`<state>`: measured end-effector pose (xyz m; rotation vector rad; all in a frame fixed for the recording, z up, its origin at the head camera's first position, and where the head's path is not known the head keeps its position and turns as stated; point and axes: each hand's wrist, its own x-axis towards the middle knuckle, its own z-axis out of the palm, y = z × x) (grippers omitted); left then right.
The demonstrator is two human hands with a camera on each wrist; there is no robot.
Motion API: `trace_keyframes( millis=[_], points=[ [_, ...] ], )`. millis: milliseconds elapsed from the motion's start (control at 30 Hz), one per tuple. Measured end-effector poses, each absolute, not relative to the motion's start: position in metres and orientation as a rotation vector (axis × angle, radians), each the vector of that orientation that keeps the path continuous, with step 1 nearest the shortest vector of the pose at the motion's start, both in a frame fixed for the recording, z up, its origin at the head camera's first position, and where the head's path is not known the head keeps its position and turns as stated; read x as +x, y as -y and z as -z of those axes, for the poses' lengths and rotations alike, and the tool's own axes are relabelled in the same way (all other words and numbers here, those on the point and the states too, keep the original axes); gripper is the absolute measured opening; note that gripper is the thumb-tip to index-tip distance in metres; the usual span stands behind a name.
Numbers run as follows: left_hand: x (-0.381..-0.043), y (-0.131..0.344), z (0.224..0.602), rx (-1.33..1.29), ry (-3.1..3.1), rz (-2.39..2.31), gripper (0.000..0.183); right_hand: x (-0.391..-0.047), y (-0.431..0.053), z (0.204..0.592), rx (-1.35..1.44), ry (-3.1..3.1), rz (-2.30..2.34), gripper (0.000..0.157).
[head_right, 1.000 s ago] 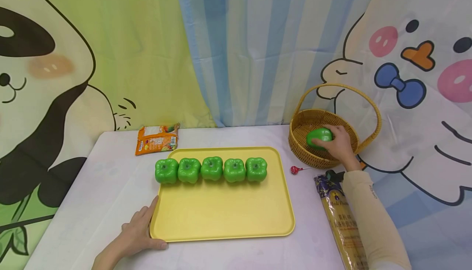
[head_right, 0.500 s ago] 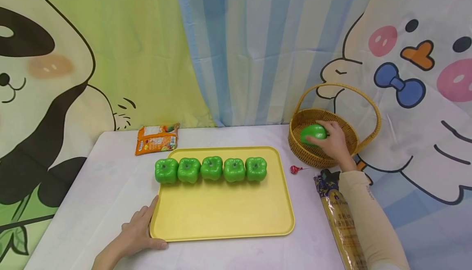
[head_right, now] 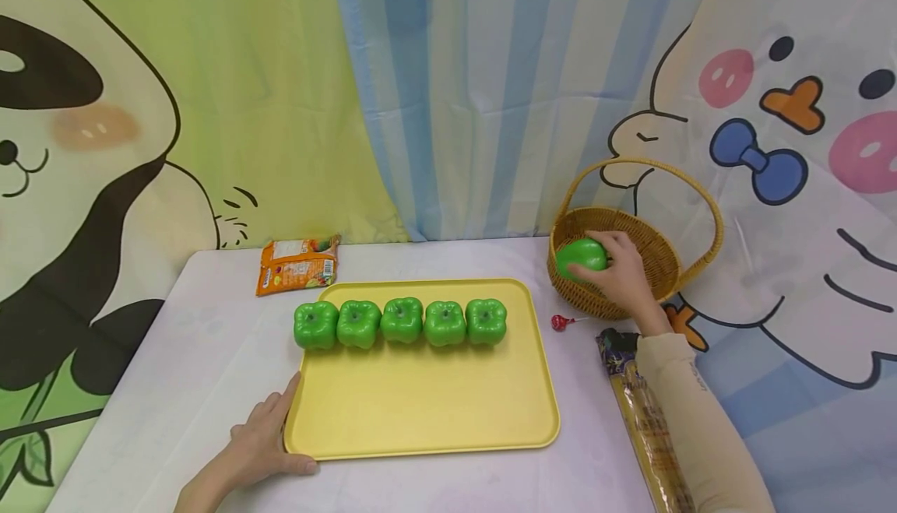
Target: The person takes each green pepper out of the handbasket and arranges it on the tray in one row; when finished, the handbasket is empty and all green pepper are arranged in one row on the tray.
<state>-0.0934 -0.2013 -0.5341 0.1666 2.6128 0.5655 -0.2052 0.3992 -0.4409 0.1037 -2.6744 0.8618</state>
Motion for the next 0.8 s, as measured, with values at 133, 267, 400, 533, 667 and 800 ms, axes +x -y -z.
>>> trace_keyframes(
  millis=[133, 267, 400, 533, 667, 800],
  points=[
    [-0.093, 0.201, 0.534, 0.173, -2.619, -0.565, 0.151, -0.201, -0.393, 0.44, 0.189, 2.644, -0.837, 0.065],
    [-0.093, 0.201, 0.533, 0.168, -2.614, -0.57, 0.15, -0.197, -0.387, 0.442, 0.245, 2.63, -0.828, 0.066],
    [-0.094, 0.201, 0.533, 0.166, -2.612, -0.571, 0.15, -0.194, -0.38, 0.443, 0.281, 2.634, -0.822, 0.068],
    [-0.094, 0.201, 0.533, 0.167, -2.615, -0.561, 0.15, -0.19, -0.375, 0.443, 0.271, 2.695, -0.841, 0.075],
    [-0.094, 0.201, 0.533, 0.164, -2.614, -0.562, 0.15, -0.187, -0.371, 0.444, 0.24, 2.773, -0.873, 0.083],
    [-0.093, 0.2, 0.532, 0.16, -2.607, -0.568, 0.15, -0.186, -0.368, 0.445, 0.195, 2.849, -0.888, 0.089]
  ],
)
